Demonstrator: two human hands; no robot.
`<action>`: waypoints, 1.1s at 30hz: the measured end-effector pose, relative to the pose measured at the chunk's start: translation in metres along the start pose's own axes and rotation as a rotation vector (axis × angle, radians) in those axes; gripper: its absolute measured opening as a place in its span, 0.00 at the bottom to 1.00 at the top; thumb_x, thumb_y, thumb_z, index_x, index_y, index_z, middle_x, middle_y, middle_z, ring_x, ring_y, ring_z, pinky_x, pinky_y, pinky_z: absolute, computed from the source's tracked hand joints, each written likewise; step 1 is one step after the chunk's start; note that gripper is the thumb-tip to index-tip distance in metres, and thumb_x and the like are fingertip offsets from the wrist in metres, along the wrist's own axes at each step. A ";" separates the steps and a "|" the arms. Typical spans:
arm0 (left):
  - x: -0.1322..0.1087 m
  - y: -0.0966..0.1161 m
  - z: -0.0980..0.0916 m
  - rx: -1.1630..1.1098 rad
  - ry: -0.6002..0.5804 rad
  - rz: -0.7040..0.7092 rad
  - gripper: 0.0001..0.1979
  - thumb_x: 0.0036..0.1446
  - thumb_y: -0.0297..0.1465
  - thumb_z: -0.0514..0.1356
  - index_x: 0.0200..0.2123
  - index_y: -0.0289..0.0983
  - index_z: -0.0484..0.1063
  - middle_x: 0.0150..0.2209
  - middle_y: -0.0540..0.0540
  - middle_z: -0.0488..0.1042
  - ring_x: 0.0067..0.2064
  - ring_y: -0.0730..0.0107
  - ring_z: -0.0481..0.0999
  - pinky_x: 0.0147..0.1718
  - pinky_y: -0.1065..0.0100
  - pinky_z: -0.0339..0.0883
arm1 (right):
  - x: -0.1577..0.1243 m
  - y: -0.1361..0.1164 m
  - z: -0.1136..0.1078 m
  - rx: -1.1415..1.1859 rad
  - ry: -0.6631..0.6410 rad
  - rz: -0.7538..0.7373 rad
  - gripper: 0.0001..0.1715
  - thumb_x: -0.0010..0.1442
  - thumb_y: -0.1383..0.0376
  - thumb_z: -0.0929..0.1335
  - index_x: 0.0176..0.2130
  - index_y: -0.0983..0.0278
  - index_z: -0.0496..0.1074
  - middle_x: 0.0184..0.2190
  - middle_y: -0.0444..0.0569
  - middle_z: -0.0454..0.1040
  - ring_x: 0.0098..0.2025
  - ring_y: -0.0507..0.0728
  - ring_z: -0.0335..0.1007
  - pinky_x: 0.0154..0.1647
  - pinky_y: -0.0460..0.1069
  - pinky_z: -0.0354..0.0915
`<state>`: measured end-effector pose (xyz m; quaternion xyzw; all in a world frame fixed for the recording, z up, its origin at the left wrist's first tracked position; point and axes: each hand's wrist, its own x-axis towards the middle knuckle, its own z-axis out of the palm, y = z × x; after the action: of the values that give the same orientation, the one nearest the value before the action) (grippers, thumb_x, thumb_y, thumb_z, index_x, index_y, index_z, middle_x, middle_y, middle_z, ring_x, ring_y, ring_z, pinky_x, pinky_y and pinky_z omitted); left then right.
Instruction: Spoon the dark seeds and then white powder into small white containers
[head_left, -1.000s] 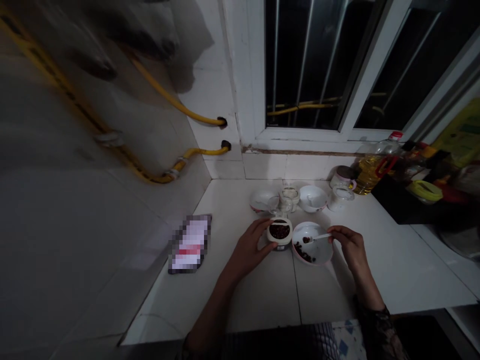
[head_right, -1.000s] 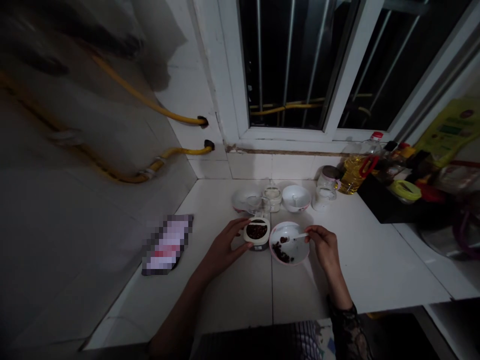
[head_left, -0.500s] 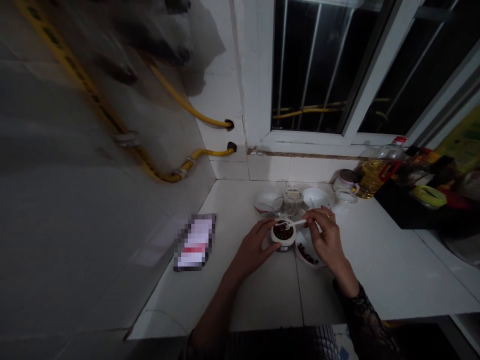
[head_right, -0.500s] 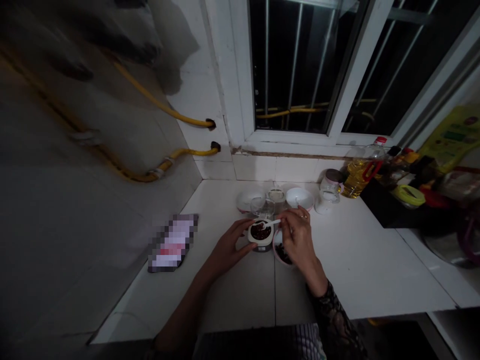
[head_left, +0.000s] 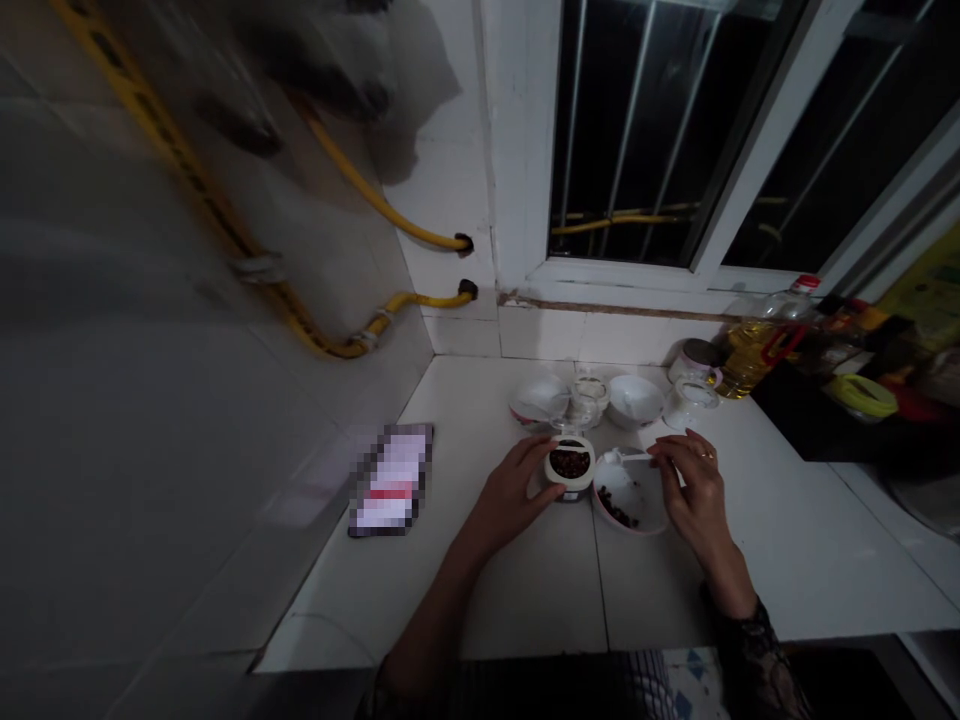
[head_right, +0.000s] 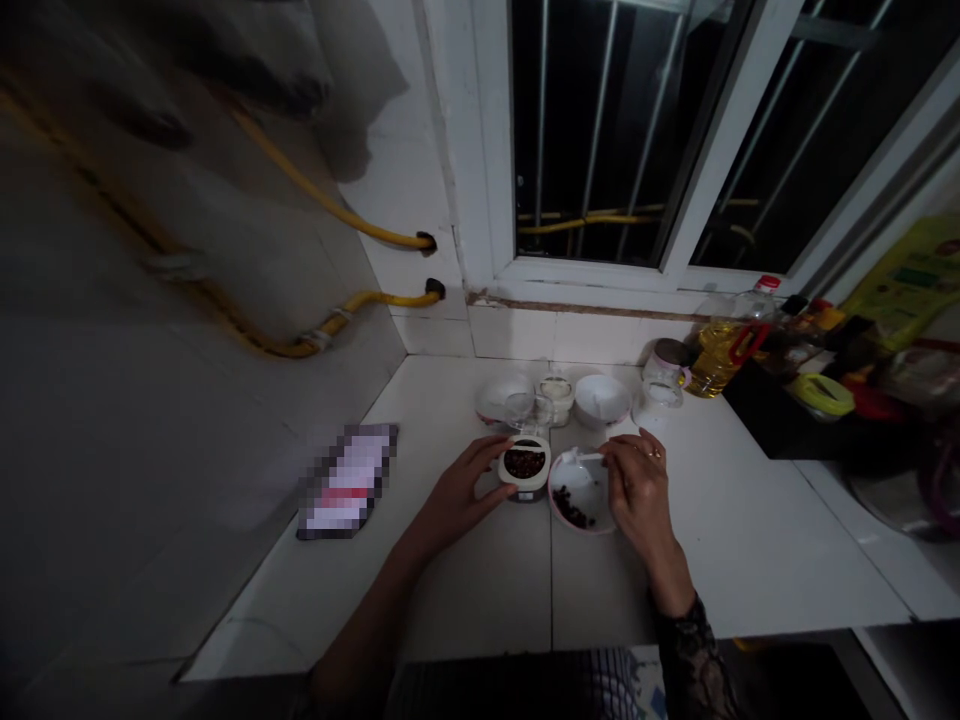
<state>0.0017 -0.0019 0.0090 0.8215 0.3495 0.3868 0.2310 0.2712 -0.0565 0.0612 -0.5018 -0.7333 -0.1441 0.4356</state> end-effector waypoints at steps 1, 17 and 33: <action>0.000 0.000 0.000 0.000 0.000 0.005 0.23 0.63 0.37 0.61 0.60 0.43 0.64 0.61 0.39 0.68 0.61 0.57 0.70 0.60 0.53 0.68 | -0.004 0.005 0.000 -0.013 -0.021 0.010 0.12 0.64 0.73 0.63 0.40 0.59 0.73 0.30 0.45 0.78 0.40 0.59 0.75 0.54 0.61 0.63; -0.001 0.002 -0.004 0.007 -0.004 0.007 0.26 0.63 0.39 0.61 0.63 0.45 0.62 0.61 0.39 0.67 0.62 0.56 0.70 0.59 0.52 0.68 | -0.016 0.018 -0.020 0.015 -0.320 0.166 0.12 0.61 0.72 0.63 0.35 0.60 0.74 0.31 0.49 0.78 0.38 0.61 0.74 0.55 0.63 0.61; 0.000 0.004 -0.005 -0.004 -0.009 0.000 0.25 0.63 0.38 0.61 0.62 0.45 0.62 0.61 0.40 0.67 0.61 0.58 0.71 0.56 0.54 0.70 | -0.009 0.002 0.009 0.474 -0.332 0.762 0.11 0.52 0.57 0.65 0.27 0.59 0.75 0.20 0.45 0.74 0.31 0.60 0.70 0.45 0.55 0.61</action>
<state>-0.0007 -0.0036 0.0144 0.8229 0.3476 0.3838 0.2341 0.2697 -0.0550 0.0485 -0.6379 -0.5695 0.2790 0.4369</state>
